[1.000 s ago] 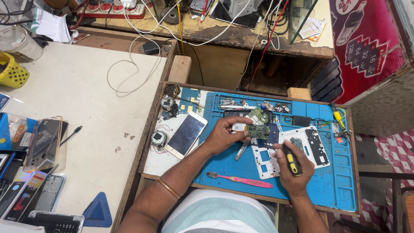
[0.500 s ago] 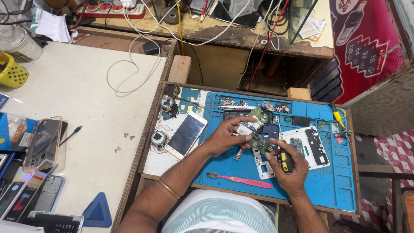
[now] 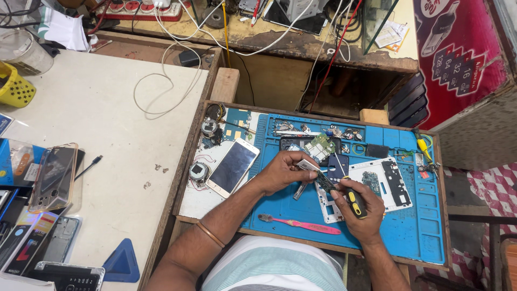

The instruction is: The person works on a disassembled smartphone motherboard at a repair bench, holding the board with one hand while using a screwdriver on its components. They reposition the board repeatedly, then set the screwdriver down and use a pink pry tool to work on the board and a small attached component.

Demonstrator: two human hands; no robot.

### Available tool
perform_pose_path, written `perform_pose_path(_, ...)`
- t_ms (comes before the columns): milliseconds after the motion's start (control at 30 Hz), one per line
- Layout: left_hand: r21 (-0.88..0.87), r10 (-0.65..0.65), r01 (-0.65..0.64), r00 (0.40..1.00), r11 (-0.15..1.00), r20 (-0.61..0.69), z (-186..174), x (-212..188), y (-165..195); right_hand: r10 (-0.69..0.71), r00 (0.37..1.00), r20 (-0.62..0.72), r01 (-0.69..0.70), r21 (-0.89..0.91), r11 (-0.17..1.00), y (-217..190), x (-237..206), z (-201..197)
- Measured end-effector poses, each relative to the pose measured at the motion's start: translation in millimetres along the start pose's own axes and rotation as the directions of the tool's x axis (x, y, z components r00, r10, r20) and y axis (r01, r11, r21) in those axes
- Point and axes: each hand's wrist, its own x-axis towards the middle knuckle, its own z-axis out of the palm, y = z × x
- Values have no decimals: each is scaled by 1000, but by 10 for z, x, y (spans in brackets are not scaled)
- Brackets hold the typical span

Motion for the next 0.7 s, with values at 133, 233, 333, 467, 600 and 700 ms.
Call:
perform_pose_path(133, -16, 4, -4, 1000, 1000, -1, 22, 10, 29, 15, 999, 49, -16, 19, 1000, -13, 14, -3)
perform_pose_path(233, -4, 5, -5, 1000, 1000, -5, 26, 3, 48, 10, 997, 74, -9, -13, 1000, -18, 23, -7)
perform_pose_path(333, -38, -4, 4, 1000, 999, -1, 28, -8, 55, -3, 996, 88, 5, -26, 1000, -13, 23, -12)
perform_pose_path(467, -56, -16, 17, 1000, 998, 6, 37, 3, 54, -1, 996, 91, 7, -62, 998, -2, 19, -17)
perform_pose_path(600, -79, -18, 19, 1000, 997, 21, 40, -8, 58, 73, 996, 56, -70, -58, 996, 0, 15, -14)
perform_pose_path(700, -92, -20, 23, 999, 996, 34, 33, -14, 67, 22, 999, 33, -21, -30, 999, 7, 16, -16)
